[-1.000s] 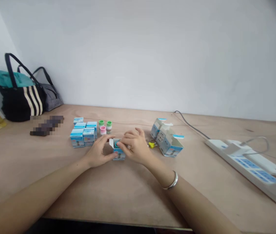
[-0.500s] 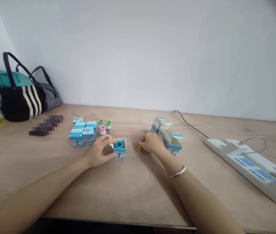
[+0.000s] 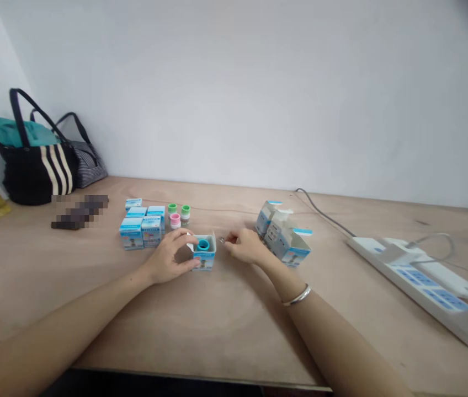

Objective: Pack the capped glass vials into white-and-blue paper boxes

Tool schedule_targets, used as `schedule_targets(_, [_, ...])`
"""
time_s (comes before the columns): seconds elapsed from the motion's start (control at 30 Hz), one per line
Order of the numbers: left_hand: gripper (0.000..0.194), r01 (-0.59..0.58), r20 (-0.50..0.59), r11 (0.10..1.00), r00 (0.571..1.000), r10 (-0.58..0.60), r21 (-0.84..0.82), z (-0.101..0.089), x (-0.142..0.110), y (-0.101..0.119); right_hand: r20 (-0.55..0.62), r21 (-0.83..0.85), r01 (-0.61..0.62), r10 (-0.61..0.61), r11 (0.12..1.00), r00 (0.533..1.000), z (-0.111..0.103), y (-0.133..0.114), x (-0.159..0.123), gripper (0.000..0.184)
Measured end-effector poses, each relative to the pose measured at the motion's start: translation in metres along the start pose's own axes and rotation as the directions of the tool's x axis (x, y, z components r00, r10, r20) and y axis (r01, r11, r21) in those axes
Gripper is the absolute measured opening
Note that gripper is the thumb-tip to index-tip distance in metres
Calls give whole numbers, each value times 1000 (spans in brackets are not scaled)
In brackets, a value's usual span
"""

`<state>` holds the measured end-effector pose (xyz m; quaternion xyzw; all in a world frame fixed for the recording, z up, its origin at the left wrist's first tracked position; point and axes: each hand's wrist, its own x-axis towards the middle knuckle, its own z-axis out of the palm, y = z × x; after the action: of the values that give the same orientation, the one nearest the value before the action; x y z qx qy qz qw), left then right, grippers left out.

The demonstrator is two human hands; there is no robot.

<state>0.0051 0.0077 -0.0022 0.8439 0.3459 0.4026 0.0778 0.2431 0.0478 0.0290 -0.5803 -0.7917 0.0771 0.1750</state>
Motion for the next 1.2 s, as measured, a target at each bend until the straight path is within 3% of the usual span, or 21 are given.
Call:
schedule_targets(0.07, [33, 1, 2, 1000, 1000, -1, -3, 0, 0, 0, -82, 98, 8, 0, 995, 997, -1, -3, 1, 23])
schedule_targets(0.13, [33, 5, 3, 1000, 1000, -5, -4, 0, 0, 0, -243, 323, 84, -3, 943, 970, -5, -10, 0, 26])
schedule_targets(0.2, [34, 12, 6, 1000, 1000, -12, 1, 1, -1, -1, -403, 558, 247, -2, 792, 915, -8, -22, -5, 25])
schedule_targets(0.27, [34, 15, 17, 1000, 1000, -15, 14, 1, -1, -1, -469, 637, 374, -46, 674, 882, -11, -36, -13, 22])
schedule_targets(0.33, [34, 9, 30, 1000, 999, -10, 27, 1, -1, -1, -470, 613, 419, -117, 670, 875, -11, -47, -21, 20])
schedule_targets(0.43, [32, -6, 32, 1000, 999, 5, 31, 0, 0, 0, -422, 548, 409, -181, 730, 888, -8, -54, -28, 17])
schedule_targets(0.87, [31, -6, 18, 999, 1000, 6, 39, 0, 0, 1, -299, 326, 491, -405, 808, 864, -6, -31, -20, 17])
schedule_targets(0.97, [32, -7, 25, 999, 1000, 6, 32, 0, -1, 1, -375, 358, 478, -346, 802, 860, -4, -30, -21, 20])
schedule_targets(1.1, [47, 19, -48, 999, 999, -21, -44, 7, -5, -5, -481, 449, 394, -154, 802, 863, 0, -29, -17, 21])
schedule_targets(1.2, [55, 43, -99, 987, 993, -58, -154, 11, -8, -10, -375, 555, 248, -28, 794, 927, 5, -27, -14, 21])
